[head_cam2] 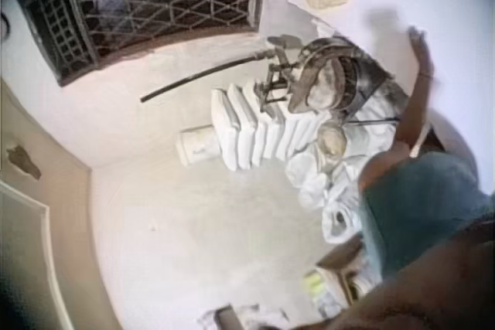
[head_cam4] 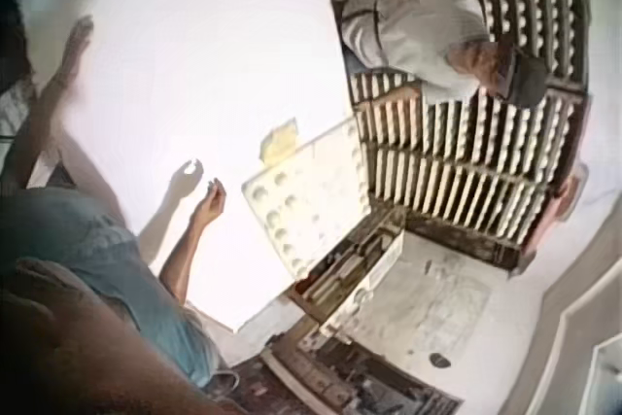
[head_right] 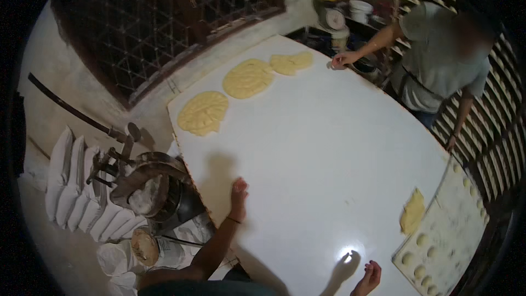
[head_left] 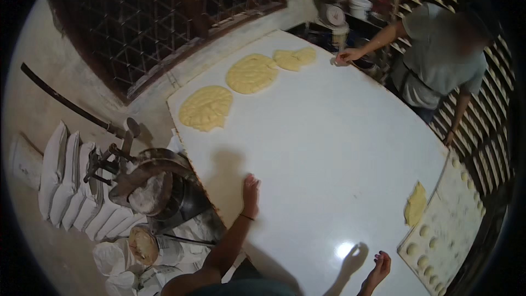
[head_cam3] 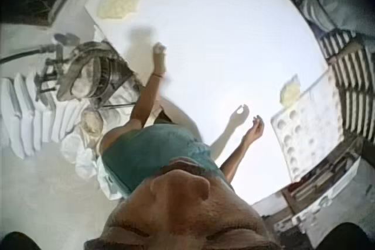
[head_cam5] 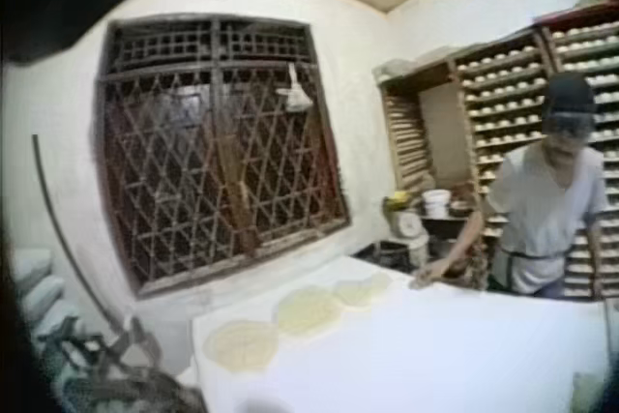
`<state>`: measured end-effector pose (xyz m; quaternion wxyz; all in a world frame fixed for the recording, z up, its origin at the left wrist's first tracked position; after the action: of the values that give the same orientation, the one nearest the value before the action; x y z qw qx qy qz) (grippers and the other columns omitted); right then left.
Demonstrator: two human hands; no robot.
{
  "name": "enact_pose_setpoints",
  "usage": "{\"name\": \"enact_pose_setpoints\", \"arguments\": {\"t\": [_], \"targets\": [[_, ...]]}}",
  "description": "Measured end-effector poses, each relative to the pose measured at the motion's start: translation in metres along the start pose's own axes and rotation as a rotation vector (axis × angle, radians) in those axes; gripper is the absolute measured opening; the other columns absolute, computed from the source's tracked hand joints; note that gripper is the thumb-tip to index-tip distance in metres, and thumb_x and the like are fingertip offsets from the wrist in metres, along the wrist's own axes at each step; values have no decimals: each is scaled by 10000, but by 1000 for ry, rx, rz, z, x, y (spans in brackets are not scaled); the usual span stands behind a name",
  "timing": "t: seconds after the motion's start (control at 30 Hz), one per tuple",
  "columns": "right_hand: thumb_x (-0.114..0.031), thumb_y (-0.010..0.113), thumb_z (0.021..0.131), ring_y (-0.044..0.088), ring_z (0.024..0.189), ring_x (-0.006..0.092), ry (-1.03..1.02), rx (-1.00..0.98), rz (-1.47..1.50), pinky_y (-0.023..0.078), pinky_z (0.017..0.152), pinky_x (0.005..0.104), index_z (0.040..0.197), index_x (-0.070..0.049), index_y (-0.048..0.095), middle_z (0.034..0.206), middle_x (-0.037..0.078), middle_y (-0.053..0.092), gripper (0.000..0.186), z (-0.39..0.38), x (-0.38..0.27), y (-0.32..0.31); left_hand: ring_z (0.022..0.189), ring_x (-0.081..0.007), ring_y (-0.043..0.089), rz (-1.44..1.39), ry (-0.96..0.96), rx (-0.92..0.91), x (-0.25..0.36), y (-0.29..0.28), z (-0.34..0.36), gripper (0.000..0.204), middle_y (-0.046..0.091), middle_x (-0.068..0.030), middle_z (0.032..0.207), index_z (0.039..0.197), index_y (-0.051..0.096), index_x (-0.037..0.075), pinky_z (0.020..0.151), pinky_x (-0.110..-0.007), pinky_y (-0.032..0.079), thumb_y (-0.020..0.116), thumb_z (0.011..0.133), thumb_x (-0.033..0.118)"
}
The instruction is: The person prepares dough by shaping pieces of dough into balls and placing them onto a wooden board.
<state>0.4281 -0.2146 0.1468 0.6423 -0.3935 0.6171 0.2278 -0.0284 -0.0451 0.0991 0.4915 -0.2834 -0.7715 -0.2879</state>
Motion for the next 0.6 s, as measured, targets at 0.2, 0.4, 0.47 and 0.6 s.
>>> {"name": "enact_pose_setpoints", "arguments": {"t": [0.2,0.4,0.47,0.6], "targets": [[-199,566,921,608,923,220,-23,-246,-142,501,818,321,1047,34,615,998,130,641,269,-29,-59,125,627,-75,393,-451,66,276,63,-90,182,84,430,27,735,923,469,95,578,-221,362,538,877,97],[-154,536,929,612,899,218,-59,-171,-223,521,827,337,1025,45,621,976,144,639,237,-35,-80,144,524,-77,347,-719,-16,467,69,-113,327,255,354,45,612,697,375,160,479,-226,306,583,844,144],[-197,559,911,618,907,247,-23,-59,-234,532,820,363,1030,57,617,988,179,640,287,-36,-78,135,519,-77,345,-795,-169,557,87,-97,342,228,355,43,612,713,411,169,472,-225,304,608,827,175],[-224,583,900,616,879,253,26,126,-149,531,793,363,1023,58,611,974,174,638,309,-47,-63,128,515,-78,343,-856,-328,300,112,-112,365,151,373,47,630,827,501,196,475,-218,312,641,778,166]]}}
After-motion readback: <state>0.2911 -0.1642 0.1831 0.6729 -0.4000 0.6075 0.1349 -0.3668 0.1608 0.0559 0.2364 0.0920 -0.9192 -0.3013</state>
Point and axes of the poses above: each hand's wrist, its own z-axis towards the middle knuckle, its own y-axis out of the palm, x = y × z, the point moved 2 cm from there along z, towards the middle knuckle
